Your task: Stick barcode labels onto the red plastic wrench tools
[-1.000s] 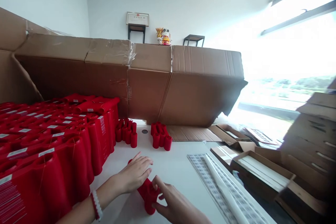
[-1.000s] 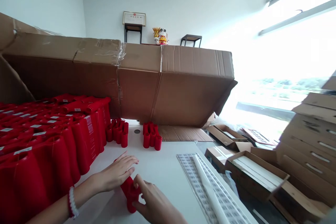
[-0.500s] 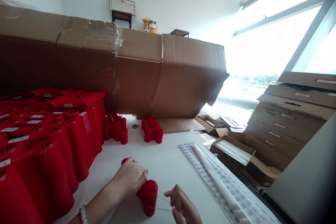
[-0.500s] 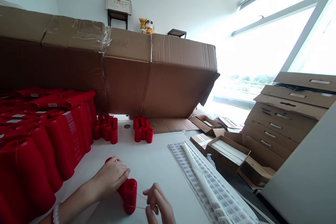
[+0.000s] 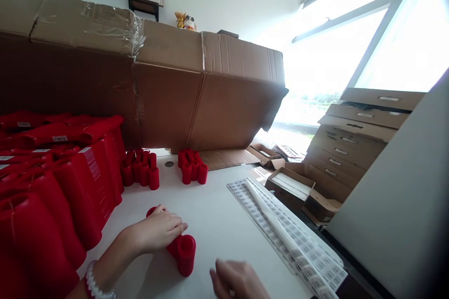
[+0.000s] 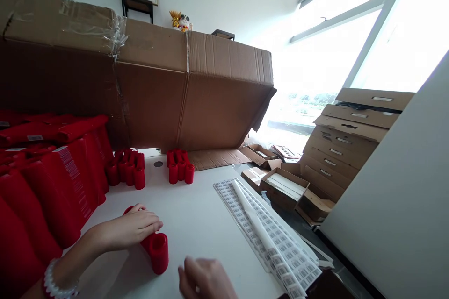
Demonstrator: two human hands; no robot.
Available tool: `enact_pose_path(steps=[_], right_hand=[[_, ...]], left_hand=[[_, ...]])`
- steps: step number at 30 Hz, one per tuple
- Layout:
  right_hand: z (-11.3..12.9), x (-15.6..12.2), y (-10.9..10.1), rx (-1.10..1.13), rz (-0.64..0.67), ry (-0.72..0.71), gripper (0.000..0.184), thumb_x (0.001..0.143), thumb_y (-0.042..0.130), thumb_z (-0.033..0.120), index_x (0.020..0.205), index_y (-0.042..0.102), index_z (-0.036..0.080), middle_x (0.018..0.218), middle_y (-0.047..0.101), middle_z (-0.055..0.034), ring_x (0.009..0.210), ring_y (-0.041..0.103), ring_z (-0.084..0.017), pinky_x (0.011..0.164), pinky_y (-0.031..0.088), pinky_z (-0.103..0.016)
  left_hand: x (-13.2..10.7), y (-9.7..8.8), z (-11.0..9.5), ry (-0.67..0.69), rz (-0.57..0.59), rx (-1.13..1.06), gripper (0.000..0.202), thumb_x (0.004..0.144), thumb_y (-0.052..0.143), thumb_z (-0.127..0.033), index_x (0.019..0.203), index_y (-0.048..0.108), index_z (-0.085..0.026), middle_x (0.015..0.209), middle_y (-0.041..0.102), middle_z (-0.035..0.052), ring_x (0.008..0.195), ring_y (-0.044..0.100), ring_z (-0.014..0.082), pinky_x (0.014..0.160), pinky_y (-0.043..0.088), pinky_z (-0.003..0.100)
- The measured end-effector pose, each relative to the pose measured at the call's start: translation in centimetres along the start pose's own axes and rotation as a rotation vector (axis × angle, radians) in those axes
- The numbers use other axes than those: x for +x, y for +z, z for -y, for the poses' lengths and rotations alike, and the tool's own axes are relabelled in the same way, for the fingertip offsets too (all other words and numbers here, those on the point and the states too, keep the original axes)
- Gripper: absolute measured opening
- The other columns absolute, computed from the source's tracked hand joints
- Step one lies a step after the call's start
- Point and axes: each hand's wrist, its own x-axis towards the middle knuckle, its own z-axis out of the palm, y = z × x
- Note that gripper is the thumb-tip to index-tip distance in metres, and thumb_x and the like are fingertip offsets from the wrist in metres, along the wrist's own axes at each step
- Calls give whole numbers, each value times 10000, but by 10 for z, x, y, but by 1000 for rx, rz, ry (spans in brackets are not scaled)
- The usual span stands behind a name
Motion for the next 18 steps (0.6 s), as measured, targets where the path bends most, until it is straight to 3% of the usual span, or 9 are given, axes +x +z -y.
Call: enact_pose_path(steps=[3, 6, 7, 9, 11, 13, 15, 16, 18], right_hand=[[11, 52, -41, -188, 73, 178, 295, 1046, 364, 324, 766, 416, 247, 668, 543, 16, 593, 485, -154, 575, 375, -292], [10, 89, -65, -271, 99, 241, 163, 1007, 480, 329, 929, 567, 216, 991, 675, -98, 889, 621, -254, 767, 470, -376], [9, 96, -68, -299, 122, 270, 147, 981, 536, 325, 955, 603, 196, 1053, 680, -139, 960, 630, -302, 827, 475, -432], [11, 103, -72, -333, 175, 307, 188, 966, 578, 329, 988, 656, 160, 1116, 682, -193, 1045, 632, -372, 914, 456, -522], [24, 104, -71, -323, 214, 291, 297, 1024, 498, 389, 1072, 676, 155, 1181, 680, -185, 1108, 629, -368, 971, 444, -520], [47, 104, -65, -259, 235, 257, 417, 1071, 377, 471, 1195, 649, 180, 1235, 674, -141, 1137, 632, -319, 970, 464, -452], [72, 104, -52, -147, 275, 257, 410, 1041, 440, 520, 1200, 637, 199, 1200, 684, -117, 1080, 654, -302, 901, 486, -407], [82, 105, -44, -132, 311, 250, 371, 1017, 495, 512, 1155, 645, 201, 1165, 690, -111, 1016, 669, -294, 837, 494, -385], [96, 110, -29, -177, 353, 202, 239, 972, 588, 398, 1067, 652, 189, 1107, 692, -112, 929, 673, -281, 752, 473, -355]], left_hand=[[-5, -9, -6, -14, -34, -91, 387, 1061, 400, -420, 858, 691, -266, 905, 707, 7, 1070, 651, 241, 1206, 210, 559], [-13, -19, -4, -41, -69, -154, 289, 895, 668, -562, 1060, 717, -330, 1166, 701, 28, 1395, 453, 339, 1234, 53, 630], [-16, -22, 0, -57, -68, -167, 395, 797, 772, -564, 1121, 715, -345, 1249, 680, 38, 1452, 376, 380, 1225, 61, 660], [-22, -26, 12, -110, -57, -182, 649, 623, 901, -492, 1223, 698, -350, 1436, 584, 74, 1510, 230, 473, 1173, 201, 705], [-24, -27, 27, -172, -52, -186, 831, 531, 932, -377, 1315, 659, -334, 1599, 412, 108, 1514, 153, 535, 1079, 382, 659], [-22, -27, 41, -206, -53, -186, 867, 533, 895, -261, 1355, 626, -323, 1635, 342, 119, 1450, 332, 503, 972, 506, 520], [-17, -24, 51, -215, -43, -184, 699, 599, 843, -197, 1269, 660, -277, 1448, 546, 115, 1160, 625, 346, 816, 555, 378], [-14, -22, 55, -219, -34, -180, 538, 658, 824, -195, 1177, 685, -238, 1272, 644, 89, 974, 673, 261, 733, 551, 330], [-9, -18, 59, -236, -16, -169, 218, 806, 786, -247, 986, 684, -176, 951, 679, 20, 740, 634, 161, 634, 526, 281]])
